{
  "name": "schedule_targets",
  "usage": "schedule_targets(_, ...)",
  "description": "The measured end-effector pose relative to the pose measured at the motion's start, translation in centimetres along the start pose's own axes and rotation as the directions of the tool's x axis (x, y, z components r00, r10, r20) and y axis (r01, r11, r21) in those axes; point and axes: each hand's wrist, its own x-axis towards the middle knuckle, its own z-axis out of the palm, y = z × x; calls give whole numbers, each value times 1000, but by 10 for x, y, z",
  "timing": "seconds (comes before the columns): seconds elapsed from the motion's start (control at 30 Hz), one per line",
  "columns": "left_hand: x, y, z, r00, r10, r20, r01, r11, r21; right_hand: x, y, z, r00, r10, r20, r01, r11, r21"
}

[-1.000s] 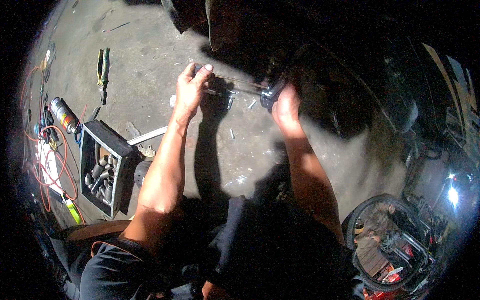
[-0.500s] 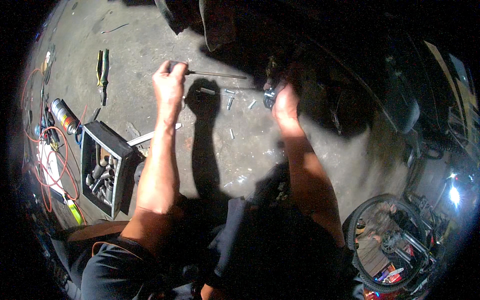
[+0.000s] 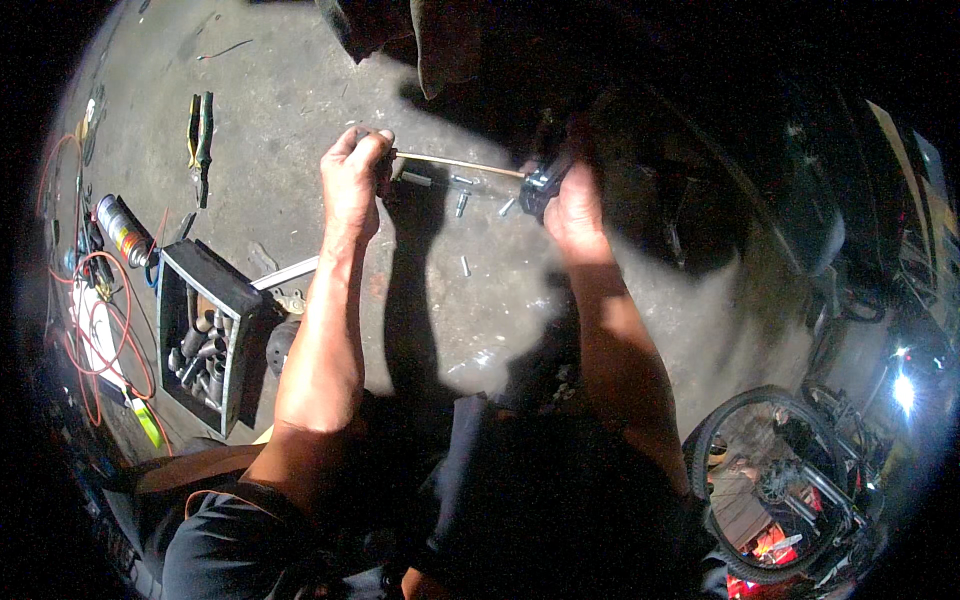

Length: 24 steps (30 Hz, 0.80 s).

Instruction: The person uses a hex key to tighten bolts on a bicycle component and then manually threads a long thin rod into a slot on a frame part.

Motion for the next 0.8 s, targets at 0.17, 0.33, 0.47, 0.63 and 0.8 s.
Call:
schedule_targets(0.17,3,-6,13,995,97,-7,-96,993,72,2,-1,0,1000,-28,0,28,1000,2)
schedule_targets(0.33,-2,-5,17,997,72,39,-74,996,40,-16,-11,16,995,-88,-44,82,989,-121)
schedule_targets(0.47,-2,-8,14,992,121,19,-122,992,42,-14,-10,9,999,-49,-4,47,985,-165)
schedule_targets(0.63,-8,-5,14,995,94,23,-95,993,65,-12,-9,9,998,35,-47,-36,999,-26)
schedule_targets(0.8,-7,-6,14,989,149,15,-149,969,199,-11,-7,9,1000,19,8,-18,997,-70)
